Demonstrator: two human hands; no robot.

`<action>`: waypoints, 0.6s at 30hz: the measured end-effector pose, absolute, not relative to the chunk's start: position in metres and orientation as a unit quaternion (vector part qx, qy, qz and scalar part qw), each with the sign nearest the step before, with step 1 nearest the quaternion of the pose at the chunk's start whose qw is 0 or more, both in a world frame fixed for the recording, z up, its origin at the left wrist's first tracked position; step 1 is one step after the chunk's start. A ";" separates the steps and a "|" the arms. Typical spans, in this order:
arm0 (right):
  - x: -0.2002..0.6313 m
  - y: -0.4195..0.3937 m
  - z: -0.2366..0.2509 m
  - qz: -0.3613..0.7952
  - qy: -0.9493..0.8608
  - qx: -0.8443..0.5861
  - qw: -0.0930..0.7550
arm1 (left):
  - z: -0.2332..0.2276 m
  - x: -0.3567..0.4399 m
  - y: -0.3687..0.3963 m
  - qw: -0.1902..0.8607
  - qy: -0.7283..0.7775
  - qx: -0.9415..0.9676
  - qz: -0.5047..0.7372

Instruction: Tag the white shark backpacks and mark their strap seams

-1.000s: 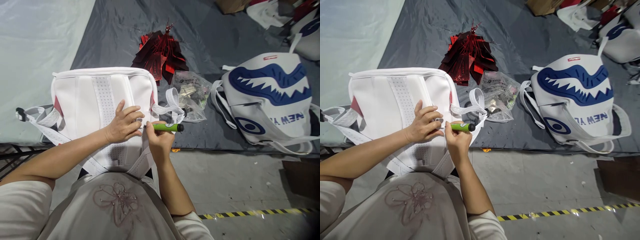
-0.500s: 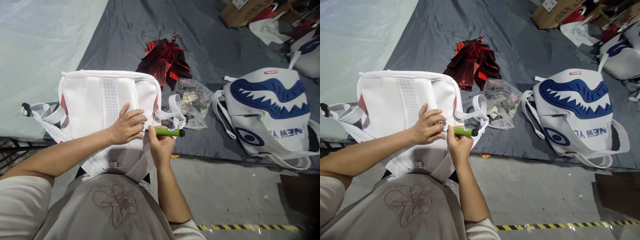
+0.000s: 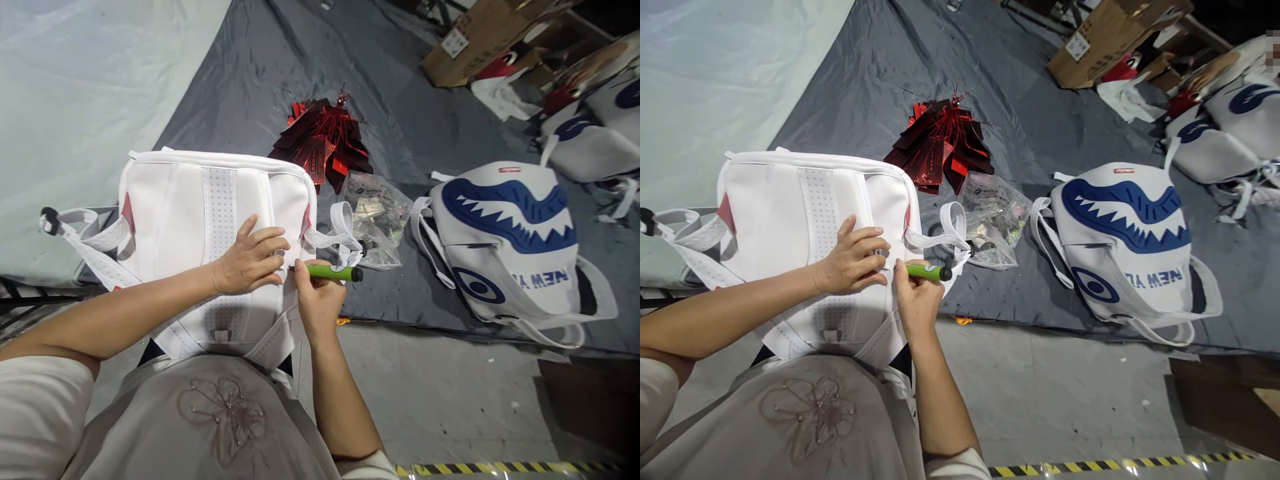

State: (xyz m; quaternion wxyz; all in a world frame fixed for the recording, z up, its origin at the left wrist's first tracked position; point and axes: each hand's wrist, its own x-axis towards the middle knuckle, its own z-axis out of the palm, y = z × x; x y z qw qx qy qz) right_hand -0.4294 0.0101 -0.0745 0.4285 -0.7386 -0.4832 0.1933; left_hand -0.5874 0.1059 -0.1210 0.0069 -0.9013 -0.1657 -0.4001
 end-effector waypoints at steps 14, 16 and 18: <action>-0.429 0.013 -0.079 0.199 -0.486 -0.725 0.447 | -0.123 -0.586 0.107 -0.010 -0.166 -0.905 -0.391; -0.427 0.014 -0.078 0.204 -0.489 -0.723 0.444 | -0.126 -0.585 0.106 -0.015 -0.173 -0.911 -0.375; -0.425 0.013 -0.076 0.202 -0.493 -0.724 0.437 | -0.126 -0.583 0.104 -0.004 -0.182 -0.915 -0.359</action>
